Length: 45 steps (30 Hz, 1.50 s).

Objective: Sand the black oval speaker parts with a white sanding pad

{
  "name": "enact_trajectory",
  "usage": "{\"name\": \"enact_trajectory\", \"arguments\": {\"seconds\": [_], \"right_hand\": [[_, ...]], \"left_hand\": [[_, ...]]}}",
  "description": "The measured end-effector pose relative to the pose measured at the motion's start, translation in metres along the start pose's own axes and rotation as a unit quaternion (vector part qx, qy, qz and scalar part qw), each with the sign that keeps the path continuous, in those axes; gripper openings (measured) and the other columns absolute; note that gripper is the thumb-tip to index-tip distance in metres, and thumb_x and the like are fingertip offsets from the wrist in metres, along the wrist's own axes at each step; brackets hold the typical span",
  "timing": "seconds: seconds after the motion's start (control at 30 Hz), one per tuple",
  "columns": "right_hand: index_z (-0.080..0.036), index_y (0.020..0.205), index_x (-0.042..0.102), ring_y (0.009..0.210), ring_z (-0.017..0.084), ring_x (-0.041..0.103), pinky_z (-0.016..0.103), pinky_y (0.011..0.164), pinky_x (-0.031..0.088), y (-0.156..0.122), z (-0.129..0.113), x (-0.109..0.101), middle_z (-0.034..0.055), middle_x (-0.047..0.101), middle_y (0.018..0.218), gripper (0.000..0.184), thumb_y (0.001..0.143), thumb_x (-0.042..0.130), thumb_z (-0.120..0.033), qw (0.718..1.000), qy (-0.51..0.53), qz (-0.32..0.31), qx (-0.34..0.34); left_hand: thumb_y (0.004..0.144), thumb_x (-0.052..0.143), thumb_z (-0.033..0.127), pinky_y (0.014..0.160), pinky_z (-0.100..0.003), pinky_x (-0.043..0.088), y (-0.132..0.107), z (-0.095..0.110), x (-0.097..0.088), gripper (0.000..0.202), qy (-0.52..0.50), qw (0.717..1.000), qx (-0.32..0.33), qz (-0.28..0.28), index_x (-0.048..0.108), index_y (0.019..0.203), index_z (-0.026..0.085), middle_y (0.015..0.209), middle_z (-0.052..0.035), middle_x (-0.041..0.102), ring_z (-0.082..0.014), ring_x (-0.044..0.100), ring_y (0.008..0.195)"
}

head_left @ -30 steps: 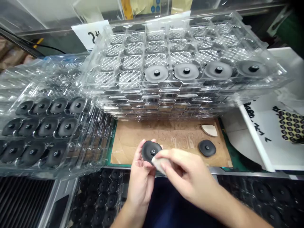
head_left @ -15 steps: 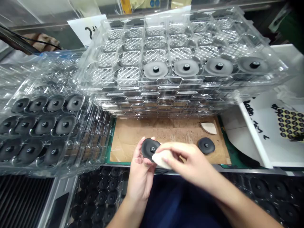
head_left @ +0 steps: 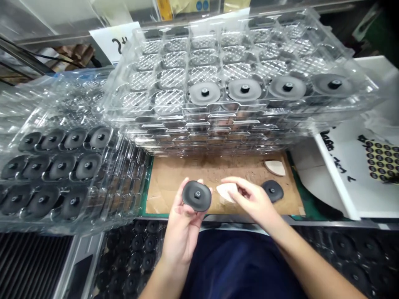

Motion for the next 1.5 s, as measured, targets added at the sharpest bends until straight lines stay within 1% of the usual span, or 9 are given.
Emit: {"name": "enact_trajectory", "arguments": {"seconds": [0.13,0.23,0.3,0.43,0.67,0.83,1.03,1.2,1.5], "right_hand": [[-0.018,0.109,0.061,0.088,0.016,0.061,0.026,0.077,0.048,-0.009,-0.077,-0.014,0.0058,0.066,0.100,0.025,0.091,0.045,-0.024,0.988,0.025,0.033,-0.148],[-0.017,0.103,0.063,0.081,0.013,0.061,0.022,0.074,0.048,-0.017,-0.105,0.001,0.0041,0.066,0.091,0.022,0.090,0.045,-0.014,0.975,-0.011,-0.074,-0.211],[-0.019,0.096,0.064,0.077,0.011,0.061,0.020,0.072,0.048,-0.018,-0.106,0.011,0.0005,0.066,0.087,0.020,0.088,0.048,-0.011,0.969,-0.039,-0.140,-0.199],[-0.015,0.102,0.063,0.082,0.017,0.062,0.027,0.076,0.049,-0.017,-0.107,0.002,0.0063,0.066,0.091,0.022,0.090,0.044,-0.015,0.972,-0.069,-0.025,-0.223],[-0.019,0.098,0.064,0.072,0.012,0.062,0.022,0.068,0.048,-0.036,-0.092,-0.016,0.0012,0.068,0.083,0.019,0.088,0.050,-0.013,0.975,-0.093,-0.095,-0.178],[-0.023,0.101,0.067,0.076,0.017,0.061,0.032,0.072,0.046,-0.029,-0.104,-0.024,0.0029,0.071,0.090,0.028,0.091,0.043,-0.014,0.932,-0.092,-0.064,-0.343],[-0.022,0.099,0.067,0.085,0.018,0.064,0.027,0.070,0.050,-0.005,-0.017,-0.041,0.0040,0.070,0.099,0.021,0.084,0.058,-0.033,0.993,0.101,0.055,-0.024],[-0.018,0.096,0.068,0.072,0.017,0.064,0.026,0.061,0.050,-0.022,0.011,-0.039,0.0048,0.071,0.089,0.023,0.080,0.061,-0.034,0.993,0.109,0.038,0.040],[-0.018,0.110,0.062,0.083,0.019,0.062,0.033,0.076,0.049,-0.034,-0.099,-0.020,0.0073,0.069,0.094,0.028,0.090,0.044,-0.013,0.971,-0.050,0.036,-0.231]], "left_hand": [[0.060,0.082,0.033,0.078,-0.025,0.055,-0.002,-0.010,0.006,0.058,0.015,0.999,-0.041,-0.020,0.063,0.114,0.024,0.107,-0.0066,0.071,-0.0194,0.068,0.091],[0.063,0.080,0.027,0.074,-0.023,0.055,-0.006,-0.018,0.005,0.053,0.027,0.994,-0.102,-0.018,0.064,0.114,0.026,0.101,-0.0048,0.072,-0.0169,0.069,0.084],[0.065,0.079,0.024,0.075,-0.023,0.055,-0.007,-0.020,0.004,0.048,0.022,0.993,-0.119,-0.014,0.066,0.111,0.027,0.100,-0.0038,0.073,-0.0167,0.069,0.084],[0.067,0.077,0.028,0.081,-0.026,0.054,-0.010,-0.017,0.006,0.037,0.027,0.994,-0.101,-0.029,0.070,0.103,0.020,0.095,-0.0068,0.074,-0.0195,0.068,0.087],[0.053,0.085,0.029,0.081,-0.020,0.053,-0.018,-0.011,0.013,0.052,0.008,0.988,-0.132,-0.080,0.071,0.104,0.027,0.102,-0.0032,0.074,-0.0170,0.068,0.094],[0.058,0.083,0.033,0.080,-0.022,0.054,-0.020,-0.019,0.025,0.050,-0.014,0.980,-0.159,-0.123,0.070,0.106,0.025,0.098,-0.0028,0.074,-0.0161,0.069,0.087],[0.058,0.079,0.044,0.081,-0.033,0.055,-0.027,-0.017,0.030,0.056,-0.016,0.970,-0.191,-0.150,0.065,0.110,0.029,0.108,-0.0063,0.070,-0.0277,0.069,0.094],[0.060,0.076,0.046,0.087,-0.037,0.052,-0.023,-0.018,0.026,0.055,-0.013,0.972,-0.193,-0.129,0.064,0.112,0.030,0.112,-0.0064,0.068,-0.0277,0.067,0.097],[0.043,0.089,0.023,0.074,-0.020,0.054,-0.013,-0.010,0.015,0.062,0.026,0.998,-0.047,-0.036,0.070,0.101,0.026,0.100,-0.0029,0.073,-0.0180,0.068,0.088]]}}
Point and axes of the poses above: each hand's wrist, its own y-axis towards the middle knuckle, its own x-axis out of the palm, z = x × y, the point moved 7 cm from there along y, towards the middle knuckle
